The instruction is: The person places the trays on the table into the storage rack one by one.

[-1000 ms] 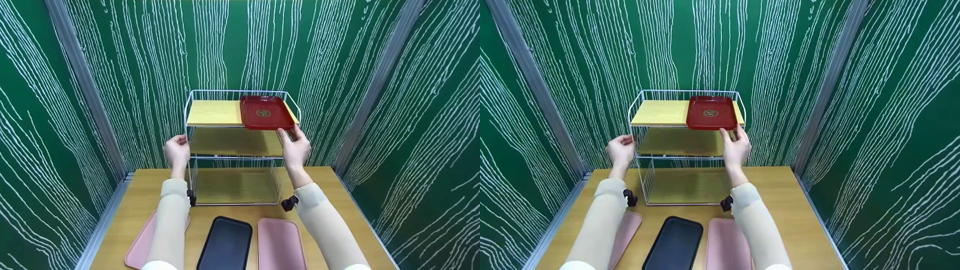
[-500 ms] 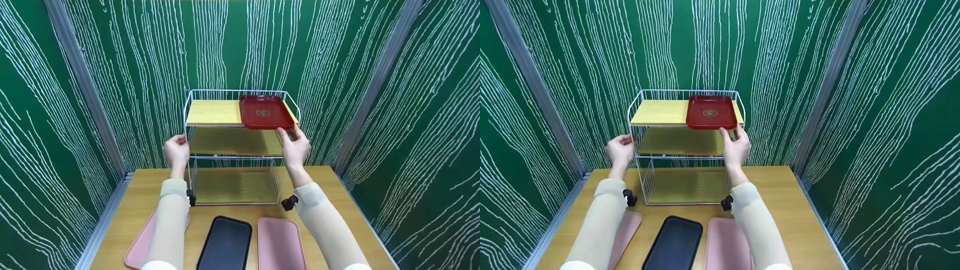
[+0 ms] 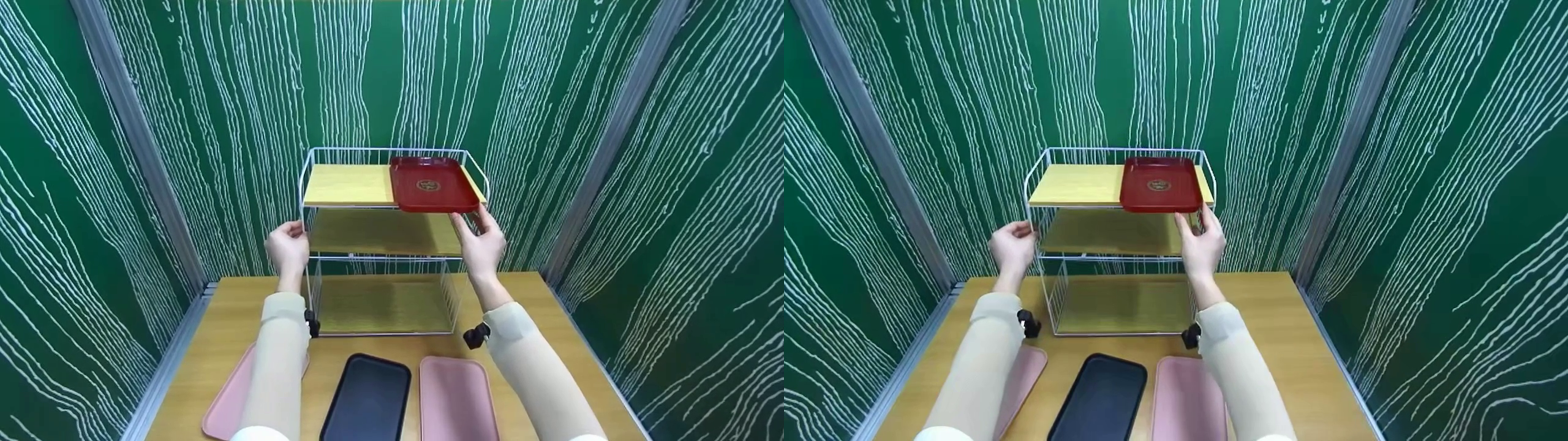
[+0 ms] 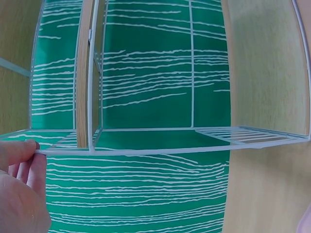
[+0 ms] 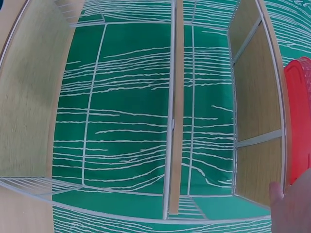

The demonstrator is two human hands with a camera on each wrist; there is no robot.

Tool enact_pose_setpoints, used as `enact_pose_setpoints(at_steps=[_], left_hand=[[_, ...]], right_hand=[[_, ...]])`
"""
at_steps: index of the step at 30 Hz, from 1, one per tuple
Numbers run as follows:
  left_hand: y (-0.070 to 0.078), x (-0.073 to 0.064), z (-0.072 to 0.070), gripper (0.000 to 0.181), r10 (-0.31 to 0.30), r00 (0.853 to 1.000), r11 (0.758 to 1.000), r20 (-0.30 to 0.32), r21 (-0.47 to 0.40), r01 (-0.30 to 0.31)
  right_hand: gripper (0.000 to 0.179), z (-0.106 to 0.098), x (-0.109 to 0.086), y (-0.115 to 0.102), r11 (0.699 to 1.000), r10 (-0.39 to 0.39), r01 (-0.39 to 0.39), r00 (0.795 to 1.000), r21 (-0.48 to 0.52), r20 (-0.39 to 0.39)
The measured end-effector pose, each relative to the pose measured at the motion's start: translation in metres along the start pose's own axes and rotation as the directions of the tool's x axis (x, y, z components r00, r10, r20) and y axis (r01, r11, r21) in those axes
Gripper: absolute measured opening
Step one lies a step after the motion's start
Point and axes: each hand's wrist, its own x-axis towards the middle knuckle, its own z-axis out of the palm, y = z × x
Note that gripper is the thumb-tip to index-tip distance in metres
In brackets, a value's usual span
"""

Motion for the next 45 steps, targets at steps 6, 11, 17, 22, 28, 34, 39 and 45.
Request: enact_pose_setpoints(at_steps=[6, 11, 17, 22, 28, 34, 39, 45], left_hand=[[-0.001, -0.002, 0.003, 0.023, 0.024, 1.0, 1.0, 0.01, -0.014, -0.024], [-0.005, -0.004, 0.001, 0.023, 0.004, 0.999, 1.0, 0.038, -0.025, -0.003], [-0.001, -0.002, -0.001, 0.025, 0.014, 1.0, 1.0, 0.012, -0.026, -0.013], [0.002, -0.001, 0.0, 0.026, 0.038, 0.999, 0.999, 0.023, -0.028, -0.038], [-0.002, -0.003, 0.0, 0.025, 0.014, 1.0, 1.0, 0.003, -0.014, -0.014], [-0.003, -0.003, 0.0, 0.022, 0.014, 1.0, 1.0, 0.002, -0.024, -0.014], [-0.003, -0.002, 0.0, 0.022, 0.014, 1.0, 1.0, -0.002, -0.023, -0.014], [-0.002, -0.002, 0.0, 0.022, 0.014, 1.0, 1.0, 0.006, -0.017, -0.014]], right_hand=[[0.06, -0.012, -0.019, -0.012, 0.999, -0.021, 0.019, 0.998, 0.026, 0.053], [0.059, -0.026, -0.042, -0.005, 1.0, -0.002, 0.001, 0.998, 0.01, 0.069], [0.057, -0.035, -0.061, 0.041, 0.999, 0.022, -0.023, 0.998, 0.022, 0.057], [0.055, -0.043, -0.083, 0.077, 0.995, 0.092, -0.095, 0.994, 0.042, 0.063], [0.057, -0.053, -0.115, 0.109, 0.98, 0.194, -0.199, 0.971, 0.018, 0.142], [0.058, -0.067, -0.147, 0.137, 0.932, 0.362, -0.347, 0.907, -0.104, 0.217], [0.06, -0.082, -0.165, 0.154, 0.919, 0.389, -0.342, 0.87, -0.198, 0.302], [0.056, -0.11, -0.179, 0.173, 0.898, 0.433, -0.354, 0.809, -0.26, 0.397]])
